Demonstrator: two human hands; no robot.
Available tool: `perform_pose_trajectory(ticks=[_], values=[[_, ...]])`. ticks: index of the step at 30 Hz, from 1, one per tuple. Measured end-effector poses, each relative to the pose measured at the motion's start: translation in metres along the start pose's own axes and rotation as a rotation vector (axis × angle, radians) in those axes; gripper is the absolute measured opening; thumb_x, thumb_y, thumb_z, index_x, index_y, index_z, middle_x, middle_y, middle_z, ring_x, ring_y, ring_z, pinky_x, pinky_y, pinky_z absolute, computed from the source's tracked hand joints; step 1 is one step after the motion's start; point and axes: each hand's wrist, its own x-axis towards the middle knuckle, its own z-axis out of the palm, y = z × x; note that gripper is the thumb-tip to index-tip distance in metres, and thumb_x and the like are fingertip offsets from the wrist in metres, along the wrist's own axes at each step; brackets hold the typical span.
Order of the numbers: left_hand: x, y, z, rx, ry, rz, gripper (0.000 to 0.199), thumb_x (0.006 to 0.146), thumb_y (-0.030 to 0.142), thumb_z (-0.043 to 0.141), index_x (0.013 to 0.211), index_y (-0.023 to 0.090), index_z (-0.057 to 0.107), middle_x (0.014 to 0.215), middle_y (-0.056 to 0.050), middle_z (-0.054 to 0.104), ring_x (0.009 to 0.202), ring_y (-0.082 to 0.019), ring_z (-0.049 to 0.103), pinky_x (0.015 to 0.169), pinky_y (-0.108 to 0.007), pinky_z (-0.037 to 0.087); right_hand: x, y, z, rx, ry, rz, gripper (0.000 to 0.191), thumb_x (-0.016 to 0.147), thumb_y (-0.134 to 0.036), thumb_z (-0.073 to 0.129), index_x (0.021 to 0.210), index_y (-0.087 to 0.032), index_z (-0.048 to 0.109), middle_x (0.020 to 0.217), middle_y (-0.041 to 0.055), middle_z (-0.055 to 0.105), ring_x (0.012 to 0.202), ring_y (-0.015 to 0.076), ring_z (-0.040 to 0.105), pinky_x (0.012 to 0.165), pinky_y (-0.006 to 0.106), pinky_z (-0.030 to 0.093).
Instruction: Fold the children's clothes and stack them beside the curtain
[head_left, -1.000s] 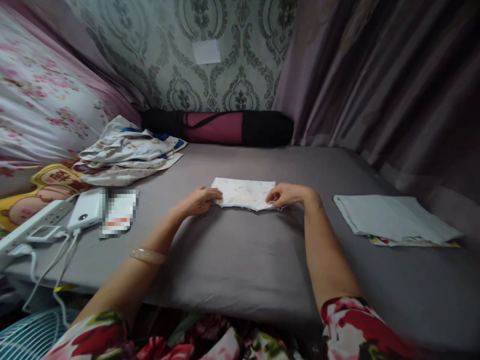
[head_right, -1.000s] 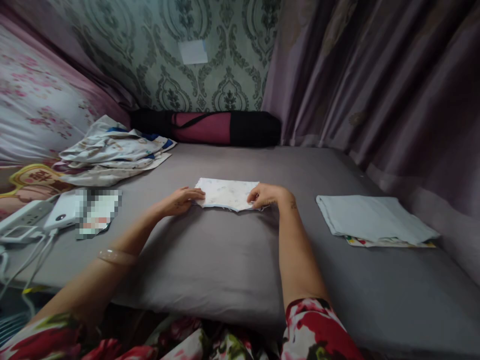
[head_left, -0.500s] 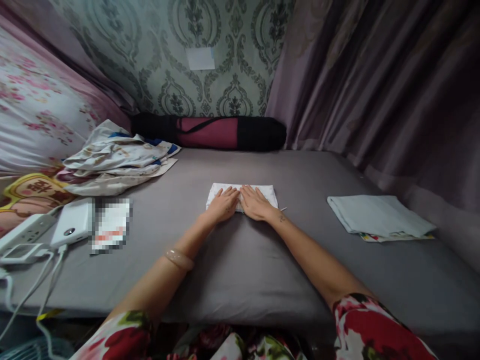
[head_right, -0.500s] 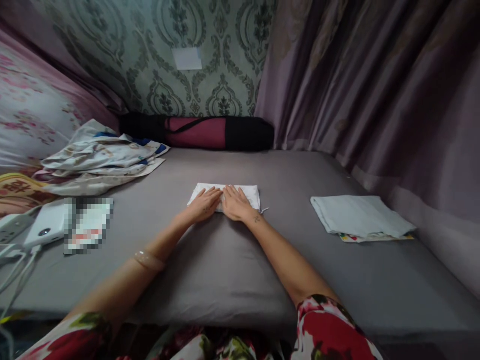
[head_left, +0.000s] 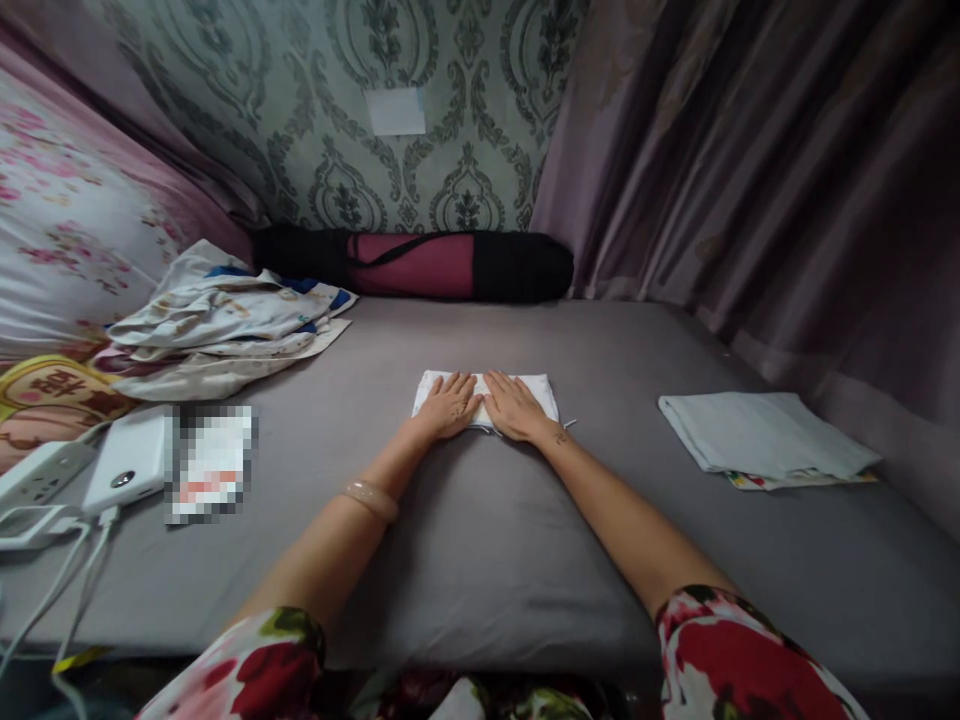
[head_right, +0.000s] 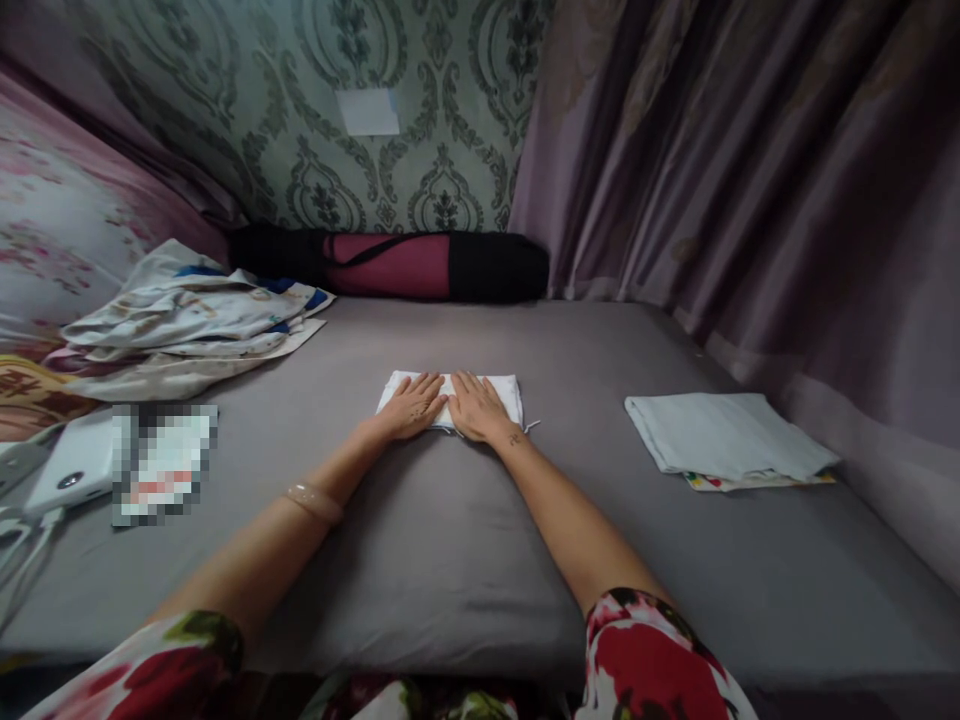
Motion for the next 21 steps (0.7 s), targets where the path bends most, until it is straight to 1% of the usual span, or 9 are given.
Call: perform_pose_trajectory(ticks=[2, 4, 6, 8, 10, 12, 16, 19, 21], values=[[0.001, -0.001, -0.003, -0.017, -0.028, 0.001, 0.06, 0.101, 0.043, 0.019, 0.151, 0.011, 0.028, 0.16, -0.013, 0.026, 0.149, -0.026, 0.018, 0.121, -0.049, 0.015, 0.001, -0.001, -0.003, 0.009, -0.03, 0.007, 0.06, 0.098, -0.031, 0.023, 0.152, -0.005, 0.03, 0.159, 0.0133, 0.028, 0.147, 0.0241, 0.024, 0.12, 0.044, 0.015], [0.001, 0.0, -0.006, -0.021, -0.025, 0.005, 0.056, 0.101, 0.04, 0.024, 0.149, 0.013, 0.032, 0.159, -0.013, 0.029, 0.149, -0.026, 0.021, 0.119, -0.05, 0.019, 0.004, -0.003, -0.009, 0.029, -0.083, 0.031, 0.06, 0.098, -0.031, 0.023, 0.152, -0.005, 0.03, 0.159, 0.0135, 0.028, 0.147, 0.0248, 0.023, 0.12, 0.046, 0.016], [0.002, 0.001, -0.008, -0.013, 0.038, -0.002, 0.049, 0.1, 0.031, 0.029, 0.146, 0.016, 0.037, 0.157, -0.013, 0.034, 0.147, -0.025, 0.026, 0.118, -0.049, 0.023, 0.007, -0.008, -0.014, 0.042, -0.084, 0.045, 0.059, 0.099, -0.031, 0.022, 0.152, -0.005, 0.03, 0.159, 0.0135, 0.028, 0.147, 0.0252, 0.023, 0.119, 0.048, 0.016], [0.001, 0.004, -0.007, -0.009, 0.146, -0.041, 0.046, 0.099, 0.023, 0.029, 0.143, 0.017, 0.041, 0.154, -0.013, 0.039, 0.145, -0.023, 0.031, 0.117, -0.047, 0.025, 0.009, -0.014, -0.014, 0.032, -0.024, 0.036, 0.059, 0.099, -0.03, 0.022, 0.151, -0.006, 0.031, 0.159, 0.0132, 0.027, 0.148, 0.0251, 0.022, 0.12, 0.049, 0.014], [0.001, 0.008, -0.005, -0.018, 0.216, -0.084, 0.044, 0.099, 0.024, 0.028, 0.14, 0.017, 0.044, 0.15, -0.013, 0.045, 0.143, -0.023, 0.035, 0.117, -0.046, 0.027, 0.009, -0.02, -0.009, 0.007, 0.03, 0.024, 0.058, 0.099, -0.028, 0.023, 0.151, -0.006, 0.032, 0.159, 0.0128, 0.029, 0.148, 0.0243, 0.021, 0.12, 0.047, 0.012], [-0.001, 0.01, 0.0, -0.024, 0.214, -0.092, 0.044, 0.101, 0.027, 0.026, 0.139, 0.017, 0.046, 0.148, -0.012, 0.048, 0.141, -0.024, 0.038, 0.116, -0.047, 0.027, 0.008, -0.024, 0.0, -0.011, 0.053, 0.032, 0.057, 0.098, -0.026, 0.024, 0.15, -0.006, 0.035, 0.157, 0.0122, 0.033, 0.147, 0.0236, 0.023, 0.12, 0.044, 0.013], [-0.001, 0.01, 0.007, -0.037, 0.165, -0.085, 0.046, 0.102, 0.028, 0.023, 0.14, 0.017, 0.046, 0.151, -0.011, 0.045, 0.142, -0.025, 0.036, 0.117, -0.049, 0.025, 0.004, -0.027, 0.011, -0.02, 0.095, 0.035, 0.056, 0.098, -0.025, 0.026, 0.148, -0.006, 0.038, 0.156, 0.0124, 0.036, 0.145, 0.0241, 0.027, 0.12, 0.042, 0.015], [-0.001, 0.008, 0.008, -0.052, 0.178, -0.099, 0.047, 0.102, 0.029, 0.024, 0.141, 0.015, 0.045, 0.151, -0.011, 0.045, 0.142, -0.025, 0.037, 0.118, -0.048, 0.025, 0.005, -0.025, 0.009, -0.006, 0.087, 0.03, 0.056, 0.098, -0.026, 0.025, 0.149, -0.006, 0.038, 0.156, 0.0128, 0.036, 0.145, 0.0241, 0.027, 0.12, 0.042, 0.015], [-0.003, 0.008, 0.008, -0.053, 0.199, -0.095, 0.046, 0.101, 0.027, 0.026, 0.141, 0.014, 0.045, 0.15, -0.012, 0.045, 0.141, -0.025, 0.038, 0.118, -0.047, 0.025, 0.007, -0.023, 0.004, 0.021, 0.042, 0.028, 0.056, 0.099, -0.027, 0.025, 0.15, -0.007, 0.036, 0.156, 0.0123, 0.035, 0.146, 0.0236, 0.025, 0.12, 0.042, 0.015]])
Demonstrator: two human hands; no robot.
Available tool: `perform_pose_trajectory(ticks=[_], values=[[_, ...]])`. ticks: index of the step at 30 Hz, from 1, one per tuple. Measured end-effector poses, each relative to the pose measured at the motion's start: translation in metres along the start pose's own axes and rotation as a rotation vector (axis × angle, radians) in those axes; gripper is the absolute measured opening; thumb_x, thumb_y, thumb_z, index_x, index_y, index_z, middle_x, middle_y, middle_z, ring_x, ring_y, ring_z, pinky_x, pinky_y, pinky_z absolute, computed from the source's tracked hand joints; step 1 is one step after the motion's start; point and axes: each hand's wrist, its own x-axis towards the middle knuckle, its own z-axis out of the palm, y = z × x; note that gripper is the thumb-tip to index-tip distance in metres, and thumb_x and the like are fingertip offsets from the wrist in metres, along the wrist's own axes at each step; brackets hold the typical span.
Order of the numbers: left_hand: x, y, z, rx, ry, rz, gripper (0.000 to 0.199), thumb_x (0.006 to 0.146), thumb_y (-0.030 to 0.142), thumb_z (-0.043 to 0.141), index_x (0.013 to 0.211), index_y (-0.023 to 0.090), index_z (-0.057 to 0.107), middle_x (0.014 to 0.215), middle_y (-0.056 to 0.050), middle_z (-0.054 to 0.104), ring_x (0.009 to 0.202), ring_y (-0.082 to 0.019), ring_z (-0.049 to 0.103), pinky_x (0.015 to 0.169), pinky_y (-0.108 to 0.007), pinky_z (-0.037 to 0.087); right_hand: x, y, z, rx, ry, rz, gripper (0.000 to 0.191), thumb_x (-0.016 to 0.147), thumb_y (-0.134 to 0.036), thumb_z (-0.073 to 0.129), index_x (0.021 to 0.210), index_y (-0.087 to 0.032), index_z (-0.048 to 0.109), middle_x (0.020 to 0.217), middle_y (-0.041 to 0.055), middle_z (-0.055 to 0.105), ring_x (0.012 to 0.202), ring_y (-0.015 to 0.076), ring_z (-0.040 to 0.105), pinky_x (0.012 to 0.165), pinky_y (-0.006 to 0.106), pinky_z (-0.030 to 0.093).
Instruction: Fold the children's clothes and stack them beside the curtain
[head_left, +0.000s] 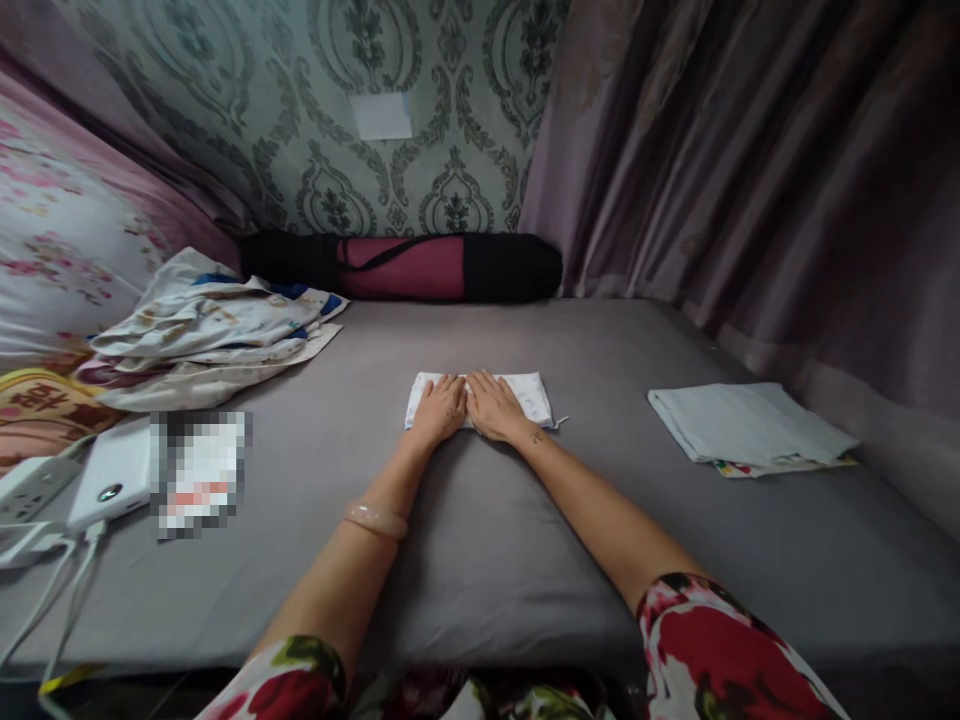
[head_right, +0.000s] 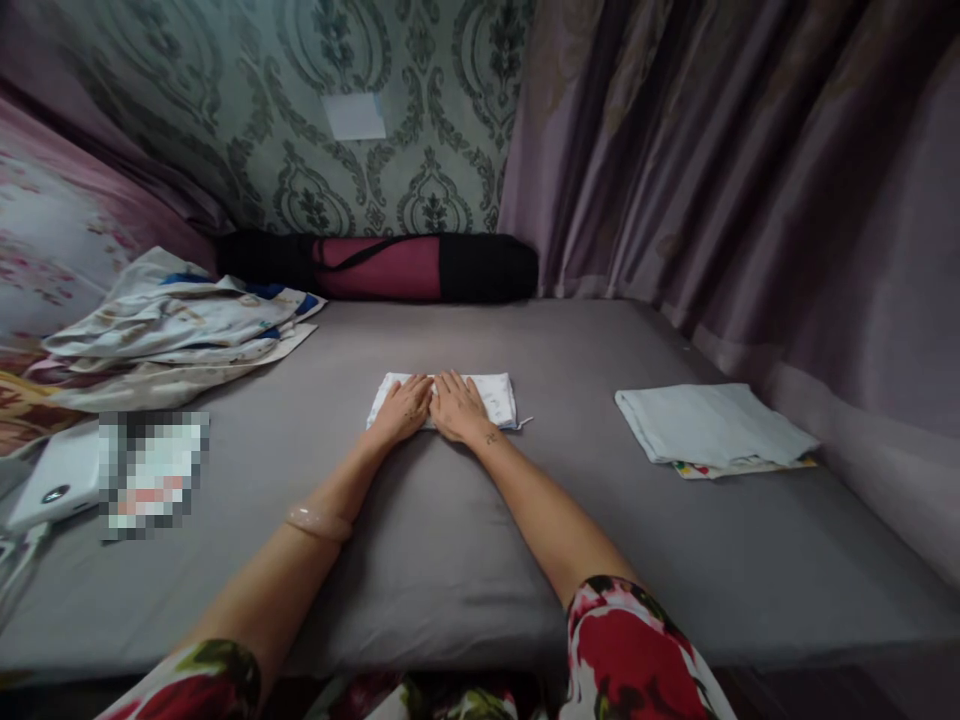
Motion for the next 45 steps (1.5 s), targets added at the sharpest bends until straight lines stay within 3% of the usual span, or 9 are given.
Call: perform_pose_trajectory(ticks=[3, 7, 14, 20, 25, 31, 36, 40, 45], values=[[-0.004, 0.003, -0.004, 0.015, 0.098, 0.033, 0.046, 0.1, 0.026, 0.028, 0.14, 0.014, 0.046, 0.149, -0.012, 0.047, 0.141, -0.024, 0.038, 0.118, -0.046, 0.024, 0.0, 0.002, -0.009, 0.039, -0.041, 0.015, 0.057, 0.099, -0.028, 0.024, 0.151, -0.006, 0.032, 0.159, 0.0129, 0.03, 0.147, 0.0239, 0.022, 0.12, 0.043, 0.015], [-0.007, 0.007, -0.006, 0.052, 0.231, 0.099, 0.048, 0.1, 0.031, 0.026, 0.142, 0.017, 0.045, 0.151, -0.01, 0.045, 0.145, -0.023, 0.031, 0.122, -0.046, 0.015, -0.008, 0.004, -0.011, -0.001, 0.068, 0.017, 0.058, 0.098, -0.025, 0.025, 0.151, -0.005, 0.032, 0.159, 0.0135, 0.027, 0.148, 0.0242, 0.019, 0.121, 0.044, 0.011], [-0.002, 0.005, 0.003, 0.06, -0.044, 0.065, 0.051, 0.101, 0.032, 0.024, 0.148, 0.018, 0.038, 0.153, -0.008, 0.041, 0.144, -0.023, 0.034, 0.119, -0.046, 0.024, -0.014, 0.007, 0.002, -0.009, 0.037, 0.014, 0.058, 0.098, -0.028, 0.025, 0.15, -0.006, 0.035, 0.157, 0.0112, 0.033, 0.146, 0.0227, 0.026, 0.12, 0.041, 0.016], [-0.005, 0.003, 0.001, 0.106, 0.087, 0.065, 0.054, 0.101, 0.038, 0.021, 0.148, 0.018, 0.04, 0.154, -0.009, 0.039, 0.147, -0.024, 0.027, 0.121, -0.046, 0.017, -0.015, 0.01, -0.001, -0.032, 0.09, 0.052, 0.059, 0.099, -0.03, 0.024, 0.151, -0.004, 0.032, 0.159, 0.0139, 0.029, 0.148, 0.024, 0.021, 0.121, 0.043, 0.01], [-0.006, 0.001, 0.005, 0.115, -0.005, 0.039, 0.056, 0.102, 0.04, 0.02, 0.147, 0.014, 0.041, 0.154, -0.011, 0.039, 0.145, -0.027, 0.031, 0.12, -0.048, 0.021, -0.017, 0.013, 0.0, -0.029, 0.036, 0.101, 0.059, 0.1, -0.033, 0.024, 0.15, -0.003, 0.034, 0.156, 0.0157, 0.034, 0.146, 0.0252, 0.026, 0.12, 0.043, 0.014], [-0.008, -0.001, 0.002, 0.176, 0.077, -0.009, 0.058, 0.101, 0.041, 0.017, 0.147, 0.015, 0.041, 0.154, -0.012, 0.04, 0.146, -0.026, 0.029, 0.121, -0.047, 0.017, -0.019, 0.014, -0.004, -0.046, 0.077, 0.154, 0.06, 0.1, -0.034, 0.023, 0.15, 0.0, 0.033, 0.157, 0.0174, 0.03, 0.147, 0.0265, 0.023, 0.12, 0.043, 0.011], [-0.009, -0.003, 0.001, 0.171, 0.035, -0.046, 0.057, 0.101, 0.039, 0.019, 0.145, 0.013, 0.043, 0.151, -0.014, 0.043, 0.144, -0.027, 0.033, 0.119, -0.05, 0.022, -0.021, 0.016, -0.005, -0.052, 0.029, 0.189, 0.061, 0.1, -0.034, 0.024, 0.149, 0.0, 0.034, 0.157, 0.0179, 0.031, 0.147, 0.0272, 0.024, 0.12, 0.042, 0.013], [-0.01, -0.006, 0.002, 0.174, 0.15, -0.08, 0.057, 0.1, 0.038, 0.019, 0.144, 0.013, 0.044, 0.151, -0.015, 0.043, 0.145, -0.027, 0.032, 0.12, -0.05, 0.018, -0.02, 0.018, -0.006, -0.086, 0.075, 0.249, 0.063, 0.101, -0.036, 0.024, 0.15, 0.002, 0.031, 0.158, 0.0198, 0.027, 0.148, 0.0284, 0.021, 0.12, 0.043, 0.01], [-0.011, -0.011, 0.002, 0.159, 0.083, -0.129, 0.058, 0.099, 0.036, 0.023, 0.143, 0.006, 0.044, 0.151, -0.018, 0.041, 0.144, -0.032, 0.031, 0.118, -0.053, 0.022, -0.02, 0.02, -0.004, -0.077, 0.036, 0.311, 0.066, 0.101, -0.039, 0.024, 0.149, 0.005, 0.032, 0.157, 0.0219, 0.028, 0.146, 0.0309, 0.023, 0.119, 0.044, 0.013]])
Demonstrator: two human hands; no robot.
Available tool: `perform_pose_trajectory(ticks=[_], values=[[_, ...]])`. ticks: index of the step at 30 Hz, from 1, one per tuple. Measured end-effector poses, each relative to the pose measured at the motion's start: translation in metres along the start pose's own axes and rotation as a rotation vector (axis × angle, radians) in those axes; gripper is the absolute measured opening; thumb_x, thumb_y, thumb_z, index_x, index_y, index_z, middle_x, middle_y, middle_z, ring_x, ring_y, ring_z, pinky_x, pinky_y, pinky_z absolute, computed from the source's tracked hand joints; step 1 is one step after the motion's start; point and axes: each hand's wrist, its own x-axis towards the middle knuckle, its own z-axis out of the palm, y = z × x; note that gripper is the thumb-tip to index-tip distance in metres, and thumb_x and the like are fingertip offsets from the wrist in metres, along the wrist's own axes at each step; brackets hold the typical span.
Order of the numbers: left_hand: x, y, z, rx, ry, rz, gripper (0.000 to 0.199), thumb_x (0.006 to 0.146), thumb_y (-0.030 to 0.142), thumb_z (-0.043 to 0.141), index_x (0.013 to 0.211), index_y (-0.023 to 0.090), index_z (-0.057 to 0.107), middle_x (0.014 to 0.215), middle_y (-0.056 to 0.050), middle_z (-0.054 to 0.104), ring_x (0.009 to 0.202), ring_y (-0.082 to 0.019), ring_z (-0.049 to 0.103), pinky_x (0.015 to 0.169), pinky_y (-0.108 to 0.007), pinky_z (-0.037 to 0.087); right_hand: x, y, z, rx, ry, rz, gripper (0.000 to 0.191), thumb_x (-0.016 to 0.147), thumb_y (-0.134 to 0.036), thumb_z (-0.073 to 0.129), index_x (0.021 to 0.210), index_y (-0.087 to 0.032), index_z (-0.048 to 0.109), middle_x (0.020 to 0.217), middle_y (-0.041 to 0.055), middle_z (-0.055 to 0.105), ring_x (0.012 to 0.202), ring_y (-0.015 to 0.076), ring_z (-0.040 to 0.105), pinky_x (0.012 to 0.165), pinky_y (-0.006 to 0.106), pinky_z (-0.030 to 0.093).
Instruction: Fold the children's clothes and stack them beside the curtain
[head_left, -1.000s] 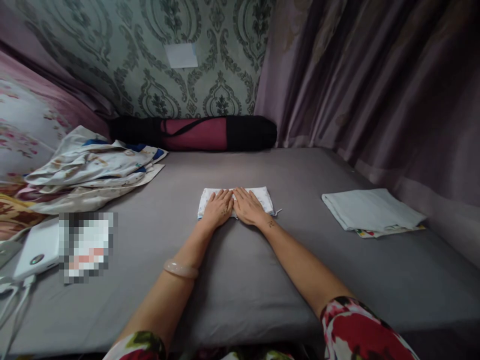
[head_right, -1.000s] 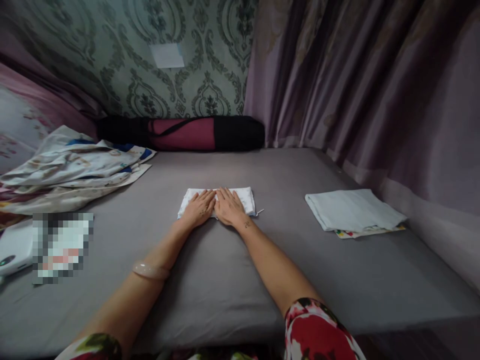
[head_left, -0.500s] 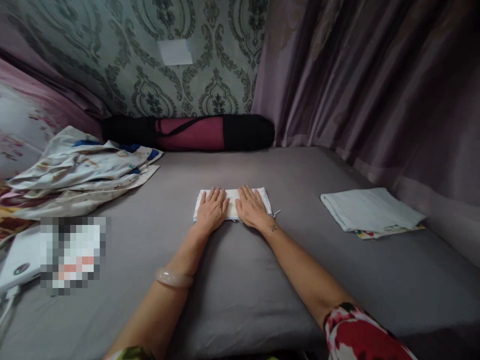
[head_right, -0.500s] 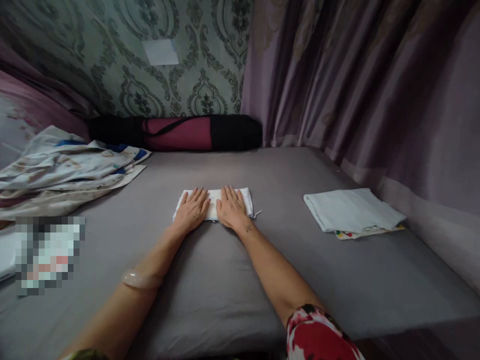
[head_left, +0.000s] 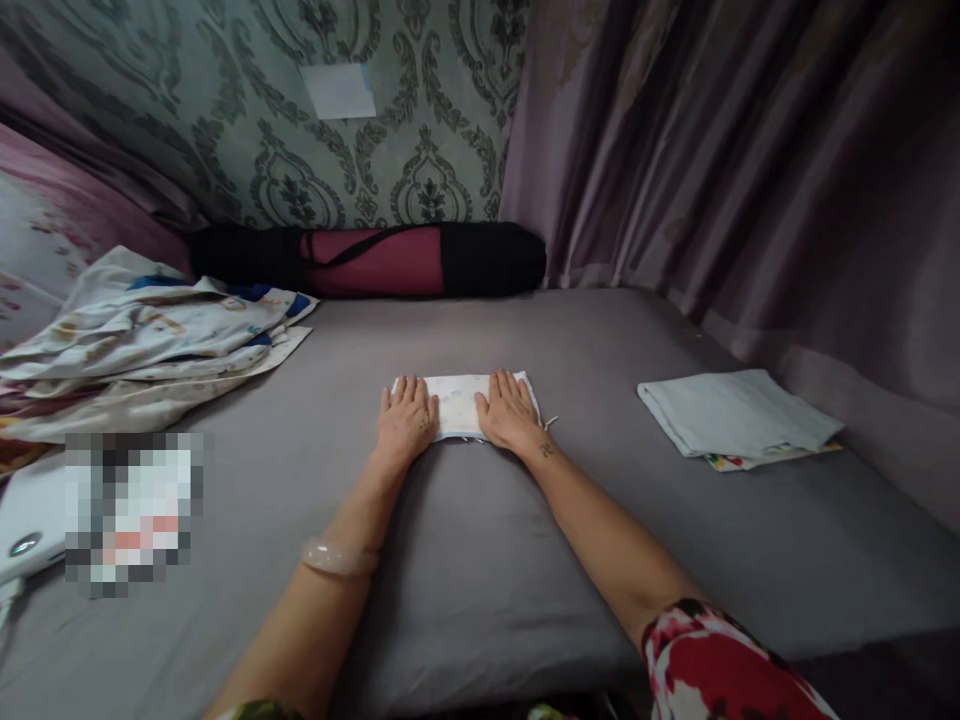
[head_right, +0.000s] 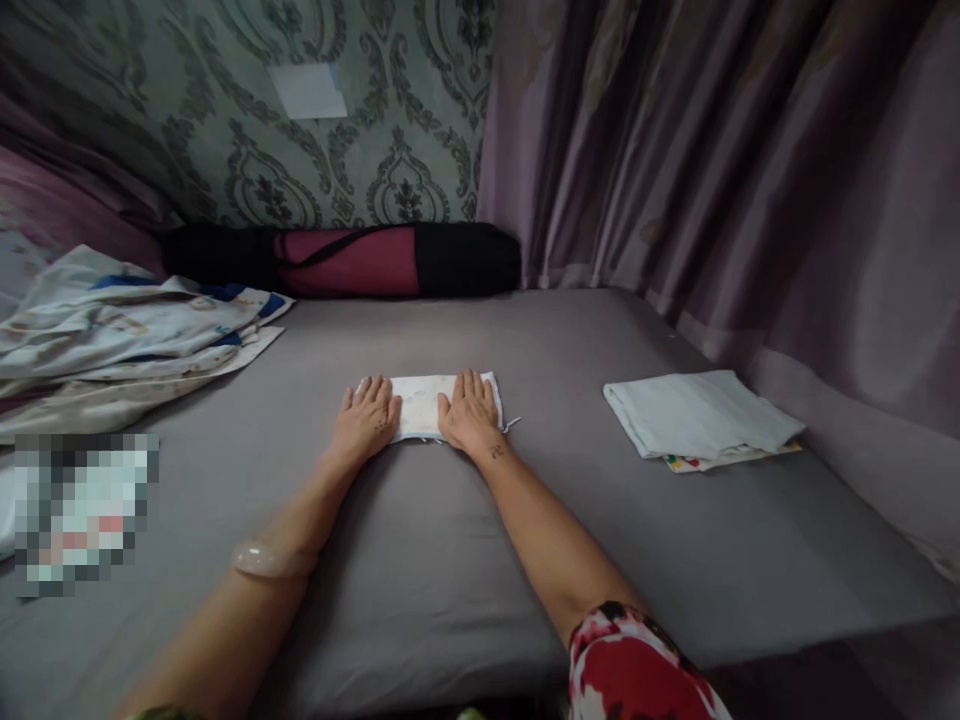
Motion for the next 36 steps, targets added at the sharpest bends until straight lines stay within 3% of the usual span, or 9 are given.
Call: perform_pose_trajectory(ticks=[4, 6, 11, 16, 19, 22, 28, 36], values=[[0.0, -0.002, 0.0, -0.008, 0.092, -0.042, 0.058, 0.098, 0.036, 0.021, 0.144, 0.008, 0.043, 0.152, -0.018, 0.04, 0.145, -0.031, 0.029, 0.119, -0.053, 0.019, 0.0, 0.002, 0.002, 0.001, 0.102, 0.033, 0.066, 0.1, -0.039, 0.025, 0.148, 0.006, 0.032, 0.158, 0.0228, 0.025, 0.148, 0.0316, 0.019, 0.119, 0.046, 0.011], [0.0, -0.003, 0.001, -0.02, 0.08, -0.064, 0.058, 0.098, 0.036, 0.022, 0.144, 0.008, 0.043, 0.153, -0.019, 0.039, 0.145, -0.031, 0.031, 0.119, -0.054, 0.02, 0.001, 0.005, 0.004, 0.006, 0.124, 0.082, 0.067, 0.1, -0.039, 0.025, 0.147, 0.007, 0.033, 0.157, 0.025, 0.025, 0.148, 0.0331, 0.018, 0.119, 0.048, 0.012], [0.003, -0.007, 0.003, -0.093, -0.002, -0.083, 0.057, 0.097, 0.037, 0.026, 0.143, 0.007, 0.043, 0.154, -0.019, 0.037, 0.144, -0.032, 0.033, 0.117, -0.055, 0.023, 0.004, 0.011, 0.011, 0.008, 0.103, 0.103, 0.066, 0.1, -0.042, 0.024, 0.146, 0.004, 0.036, 0.155, 0.0256, 0.031, 0.146, 0.0349, 0.023, 0.117, 0.05, 0.017], [0.013, -0.021, -0.003, -0.411, 0.073, -0.205, 0.052, 0.098, 0.034, 0.024, 0.137, 0.011, 0.05, 0.146, -0.015, 0.049, 0.137, -0.027, 0.044, 0.114, -0.047, 0.034, 0.008, 0.014, 0.001, 0.017, 0.005, 0.107, 0.066, 0.1, -0.04, 0.021, 0.147, 0.004, 0.035, 0.156, 0.024, 0.03, 0.146, 0.0336, 0.023, 0.117, 0.048, 0.018], [0.016, -0.032, -0.01, -0.562, 0.199, -0.268, 0.049, 0.098, 0.033, 0.027, 0.133, 0.012, 0.054, 0.139, -0.014, 0.057, 0.131, -0.023, 0.051, 0.111, -0.037, 0.039, 0.009, 0.019, -0.009, 0.0, -0.007, 0.045, 0.065, 0.1, -0.04, 0.018, 0.149, 0.0, 0.033, 0.157, 0.0205, 0.029, 0.147, 0.0306, 0.022, 0.119, 0.048, 0.015], [0.015, -0.039, -0.016, -0.641, 0.256, -0.333, 0.05, 0.097, 0.032, 0.027, 0.131, 0.009, 0.056, 0.136, -0.016, 0.059, 0.129, -0.023, 0.053, 0.11, -0.034, 0.04, 0.007, 0.027, -0.011, -0.029, 0.025, -0.098, 0.065, 0.099, -0.039, 0.019, 0.15, 0.001, 0.03, 0.159, 0.0182, 0.024, 0.149, 0.0268, 0.016, 0.121, 0.043, 0.009], [0.015, -0.041, -0.018, -0.748, 0.265, -0.351, 0.046, 0.097, 0.033, 0.03, 0.122, 0.011, 0.062, 0.129, -0.015, 0.064, 0.124, -0.026, 0.057, 0.107, -0.039, 0.044, 0.007, 0.034, -0.007, -0.043, -0.084, -0.12, 0.067, 0.099, -0.039, 0.017, 0.15, 0.002, 0.032, 0.157, 0.0185, 0.029, 0.147, 0.0266, 0.022, 0.121, 0.039, 0.014], [0.017, -0.037, -0.017, -0.838, 0.262, -0.405, 0.045, 0.095, 0.029, 0.037, 0.125, 0.006, 0.061, 0.131, -0.019, 0.062, 0.126, -0.026, 0.056, 0.107, -0.037, 0.042, 0.013, 0.013, -0.006, -0.039, -0.057, -0.164, 0.068, 0.099, -0.041, 0.015, 0.15, 0.001, 0.032, 0.158, 0.0182, 0.029, 0.147, 0.0261, 0.023, 0.12, 0.039, 0.016]])
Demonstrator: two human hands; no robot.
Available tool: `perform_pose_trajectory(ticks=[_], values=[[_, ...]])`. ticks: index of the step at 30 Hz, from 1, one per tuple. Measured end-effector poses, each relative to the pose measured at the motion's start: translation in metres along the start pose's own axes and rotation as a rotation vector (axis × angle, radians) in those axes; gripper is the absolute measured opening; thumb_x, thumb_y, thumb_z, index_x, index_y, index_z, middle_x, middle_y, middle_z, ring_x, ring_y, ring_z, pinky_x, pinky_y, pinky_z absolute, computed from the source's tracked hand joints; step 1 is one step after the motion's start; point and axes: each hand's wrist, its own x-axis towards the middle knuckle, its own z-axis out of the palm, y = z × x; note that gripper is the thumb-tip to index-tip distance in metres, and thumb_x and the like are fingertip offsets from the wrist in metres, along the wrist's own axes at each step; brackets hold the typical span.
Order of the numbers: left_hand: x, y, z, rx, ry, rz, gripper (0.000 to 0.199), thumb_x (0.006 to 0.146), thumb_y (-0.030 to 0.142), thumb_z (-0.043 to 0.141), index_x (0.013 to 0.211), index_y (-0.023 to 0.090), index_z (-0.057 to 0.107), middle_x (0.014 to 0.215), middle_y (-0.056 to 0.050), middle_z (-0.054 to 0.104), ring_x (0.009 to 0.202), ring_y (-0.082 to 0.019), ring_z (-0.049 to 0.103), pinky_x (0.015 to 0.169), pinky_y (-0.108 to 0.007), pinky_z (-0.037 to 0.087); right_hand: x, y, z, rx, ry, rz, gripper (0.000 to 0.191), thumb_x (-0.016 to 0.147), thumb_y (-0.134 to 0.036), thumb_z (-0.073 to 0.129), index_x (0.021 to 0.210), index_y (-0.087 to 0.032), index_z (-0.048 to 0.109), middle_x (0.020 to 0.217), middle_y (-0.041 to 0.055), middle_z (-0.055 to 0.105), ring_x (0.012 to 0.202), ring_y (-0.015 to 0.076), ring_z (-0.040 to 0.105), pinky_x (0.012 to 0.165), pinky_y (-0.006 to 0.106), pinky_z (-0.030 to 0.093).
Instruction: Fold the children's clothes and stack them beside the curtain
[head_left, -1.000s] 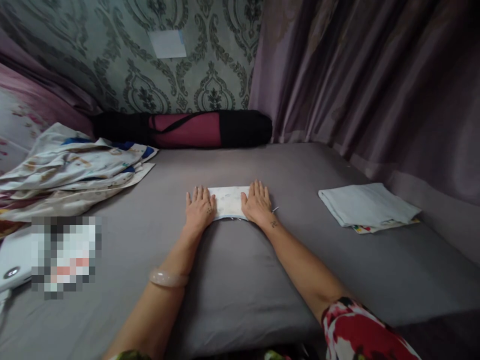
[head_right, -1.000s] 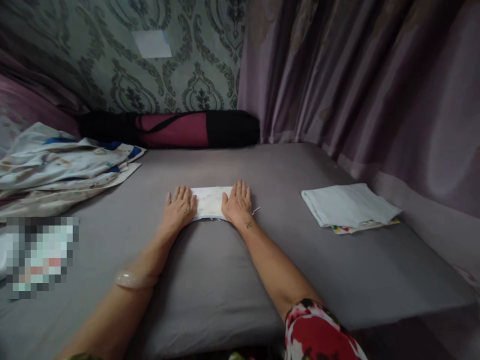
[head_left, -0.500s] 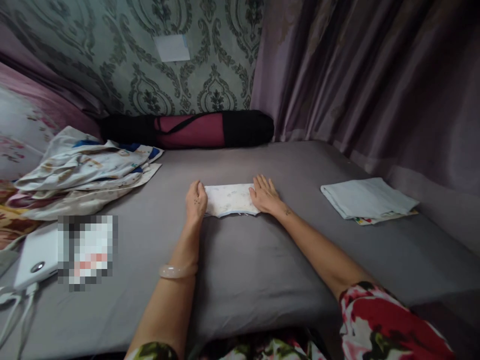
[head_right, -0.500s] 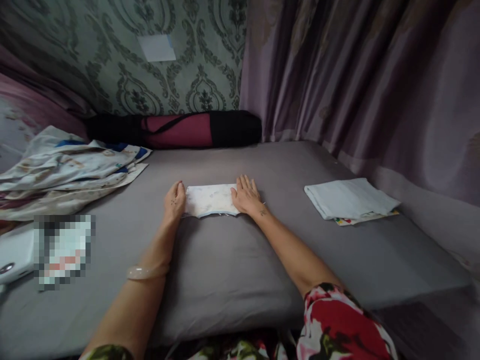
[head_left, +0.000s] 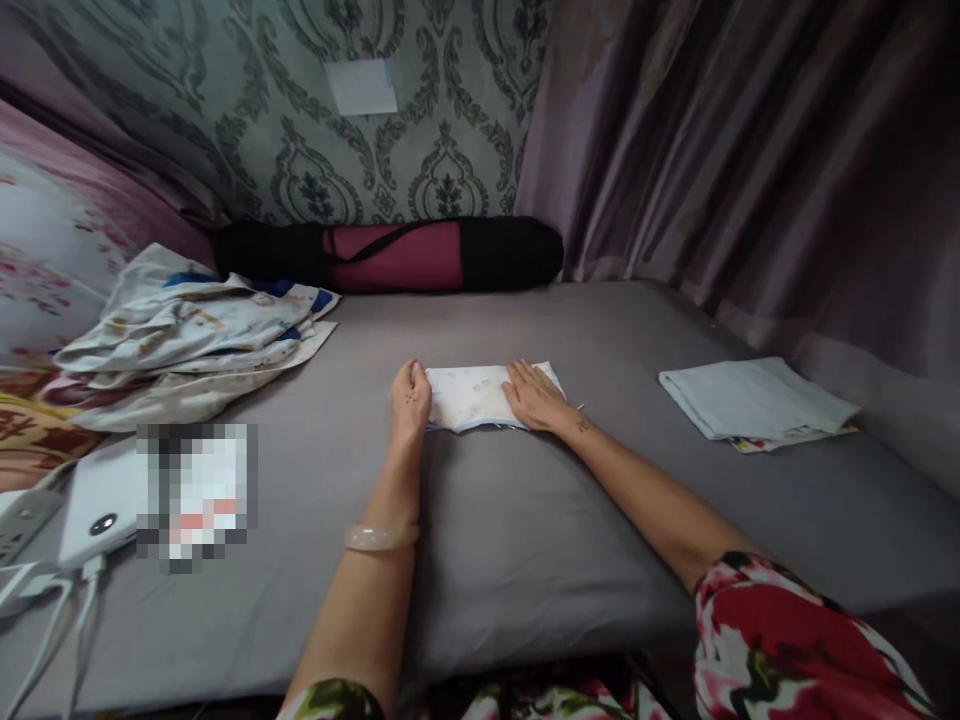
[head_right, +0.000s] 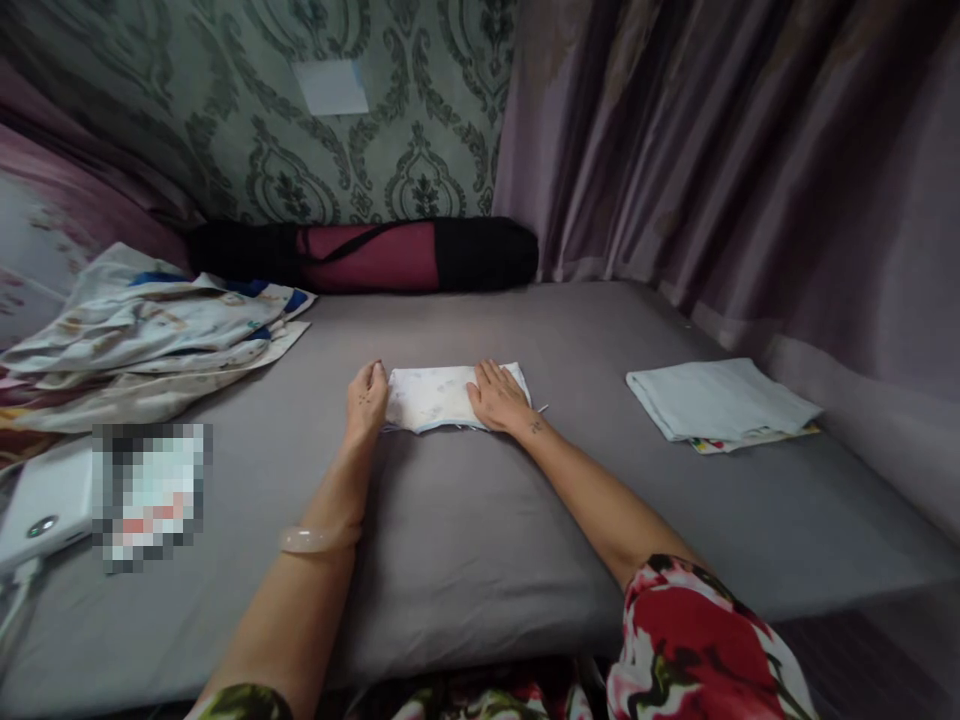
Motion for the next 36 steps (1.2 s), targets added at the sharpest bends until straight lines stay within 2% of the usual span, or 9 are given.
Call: perform_pose_trajectory(ticks=[3, 8, 13, 20, 32, 36], values=[[0.001, -0.002, 0.0, -0.012, -0.003, 0.013, 0.045, 0.095, 0.029, 0.037, 0.124, 0.006, 0.062, 0.13, -0.019, 0.063, 0.124, -0.026, 0.057, 0.107, -0.037, 0.042, 0.001, -0.005, 0.001, -0.001, -0.019, 0.01, 0.067, 0.099, -0.04, 0.016, 0.149, 0.002, 0.034, 0.156, 0.0194, 0.031, 0.146, 0.0274, 0.026, 0.12, 0.04, 0.018], [0.003, -0.007, 0.002, -0.056, 0.014, 0.011, 0.043, 0.095, 0.03, 0.039, 0.123, 0.01, 0.063, 0.129, -0.017, 0.064, 0.124, -0.026, 0.057, 0.106, -0.038, 0.043, 0.004, -0.021, 0.002, 0.036, 0.055, -0.046, 0.065, 0.1, -0.039, 0.018, 0.149, 0.0, 0.033, 0.157, 0.018, 0.03, 0.147, 0.0261, 0.023, 0.12, 0.04, 0.016], [0.006, -0.007, 0.003, -0.075, 0.043, -0.007, 0.04, 0.093, 0.028, 0.04, 0.12, 0.01, 0.065, 0.125, -0.017, 0.066, 0.121, -0.026, 0.059, 0.106, -0.039, 0.043, 0.007, -0.032, 0.008, 0.044, 0.044, -0.043, 0.062, 0.1, -0.037, 0.021, 0.148, 0.001, 0.035, 0.155, 0.0191, 0.035, 0.145, 0.0274, 0.028, 0.119, 0.04, 0.02], [0.007, -0.009, 0.001, -0.082, 0.037, -0.003, 0.041, 0.093, 0.028, 0.04, 0.121, 0.01, 0.064, 0.126, -0.017, 0.066, 0.121, -0.026, 0.059, 0.105, -0.039, 0.044, 0.015, -0.043, 0.014, 0.021, 0.124, -0.1, 0.059, 0.1, -0.035, 0.025, 0.147, -0.002, 0.039, 0.154, 0.0174, 0.038, 0.145, 0.0256, 0.029, 0.119, 0.039, 0.02], [0.008, -0.009, -0.002, -0.06, 0.057, -0.041, 0.043, 0.095, 0.027, 0.036, 0.124, 0.007, 0.062, 0.127, -0.019, 0.064, 0.121, -0.025, 0.059, 0.104, -0.036, 0.044, 0.022, -0.068, 0.015, -0.043, 0.12, -0.115, 0.056, 0.099, -0.032, 0.029, 0.142, 0.0, 0.046, 0.149, 0.019, 0.044, 0.141, 0.0293, 0.035, 0.118, 0.041, 0.021], [0.009, -0.012, -0.001, -0.075, 0.075, -0.031, 0.042, 0.094, 0.027, 0.037, 0.122, 0.009, 0.063, 0.126, -0.017, 0.065, 0.12, -0.025, 0.059, 0.104, -0.036, 0.044, 0.023, -0.078, 0.014, -0.036, 0.128, -0.121, 0.056, 0.1, -0.031, 0.029, 0.144, 0.0, 0.042, 0.152, 0.0185, 0.04, 0.143, 0.0285, 0.032, 0.118, 0.042, 0.019]])
